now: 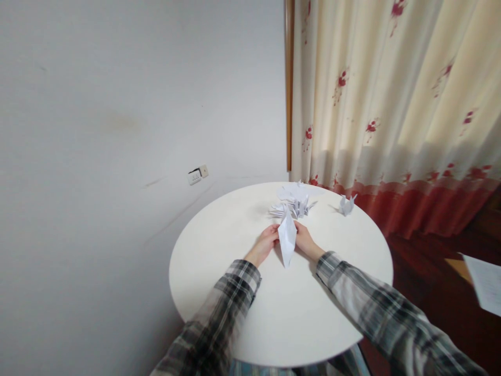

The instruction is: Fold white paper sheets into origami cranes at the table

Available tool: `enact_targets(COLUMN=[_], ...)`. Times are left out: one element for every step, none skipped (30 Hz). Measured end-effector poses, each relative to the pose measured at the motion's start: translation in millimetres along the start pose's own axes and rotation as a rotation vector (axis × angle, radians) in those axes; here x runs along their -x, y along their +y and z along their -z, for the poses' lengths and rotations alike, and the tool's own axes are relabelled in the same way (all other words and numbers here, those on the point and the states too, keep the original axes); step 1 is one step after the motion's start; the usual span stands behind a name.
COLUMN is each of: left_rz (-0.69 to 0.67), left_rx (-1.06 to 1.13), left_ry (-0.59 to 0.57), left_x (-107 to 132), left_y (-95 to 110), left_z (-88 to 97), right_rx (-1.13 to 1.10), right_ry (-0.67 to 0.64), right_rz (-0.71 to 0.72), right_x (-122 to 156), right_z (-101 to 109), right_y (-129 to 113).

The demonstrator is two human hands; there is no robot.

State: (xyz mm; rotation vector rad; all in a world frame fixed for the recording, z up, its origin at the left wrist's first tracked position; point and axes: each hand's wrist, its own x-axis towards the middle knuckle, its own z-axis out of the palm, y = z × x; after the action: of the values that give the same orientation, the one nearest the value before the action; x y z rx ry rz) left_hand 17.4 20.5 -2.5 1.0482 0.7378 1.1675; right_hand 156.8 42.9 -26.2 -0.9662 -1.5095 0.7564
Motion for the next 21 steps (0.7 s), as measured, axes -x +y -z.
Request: enact_targets(left_rz=[0.004,0.005,0.004,0.000,-0.004,-0.008,-0.008,-0.008,-0.006,-0.005,-0.003,-0.001,0.001,0.003,0.004,0.006,0.008,0.009,0.009,0.007,0.003], left_rx=[-0.006,-0.008,-0.005,0.003,0.015,0.028,0.042,0.055,0.066,0.076,0.084,0.090,0.096,0.103,0.111,0.120,0.132,0.145,0.159,0.173,0.186], left_ry=[-0.004,-0.009,-0.019,-0.030,-0.041,-0.051,-0.059,-0.062,-0.062,-0.060,-0.057,-0.052,-0.046,-0.038,-0.030,-0.022,-0.016,-0.013,-0.010,-0.006,0.002], left_x=[-0.1,-0.2,-0.5,-0.8,-1.2,-1.6,-1.9,-2.2,-2.5,-2.7,-2.8,-2.9,-3.0,-3.0,-3.0,-3.0,-3.0,-3.1,-3.3,-3.7,-4.2], left_y=[-0.2,-0.5,-0.6,-0.7,-0.7,-0.6,-0.3,0.0,0.4,0.9,1.3,1.6,2.0,2.3,2.6,2.8,3.0,3.2,3.1,2.9,2.4], left_z=[-0.1,-0.1,-0.1,-0.1,0.0,0.2,0.4,0.7,1.0,1.2,1.4,1.5,1.5,1.5,1.3,1.2,1.0,0.8,0.6,0.6,0.8], right_rx=[0.017,0.035,0.052,0.069,0.087,0.104,0.123,0.141,0.157,0.171,0.182,0.191,0.199,0.205,0.210,0.214,0.219,0.224,0.228,0.232,0.234], right_ry=[-0.001,-0.001,0.001,0.004,0.010,0.017,0.024,0.031,0.038,0.045,0.054,0.064,0.076,0.089,0.102,0.115,0.127,0.140,0.154,0.170,0.190], right_rz=[0.016,0.035,0.052,0.067,0.078,0.085,0.090,0.093,0.095,0.097,0.098,0.100,0.101,0.102,0.102,0.102,0.101,0.099,0.095,0.086,0.074], right_x=[0.5,1.0,1.3,1.6,1.7,1.9,2.0,2.0,2.0,2.0,2.0,2.0,1.9,1.8,1.8,1.8,1.9,2.0,2.1,2.2,2.3], right_z=[-0.2,-0.3,-0.4,-0.3,-0.2,0.1,0.4,0.9,1.4,1.9,2.5,3.0,3.6,4.1,4.6,5.0,5.5,6.0,6.5,6.9,7.3], right_y=[-1.3,-2.3,-3.0,-3.3,-3.4,-3.4,-3.2,-3.0,-2.9,-2.8,-2.9,-3.0,-3.4,-3.9,-4.6,-5.5,-6.5,-7.6,-8.7,-9.8,-10.7])
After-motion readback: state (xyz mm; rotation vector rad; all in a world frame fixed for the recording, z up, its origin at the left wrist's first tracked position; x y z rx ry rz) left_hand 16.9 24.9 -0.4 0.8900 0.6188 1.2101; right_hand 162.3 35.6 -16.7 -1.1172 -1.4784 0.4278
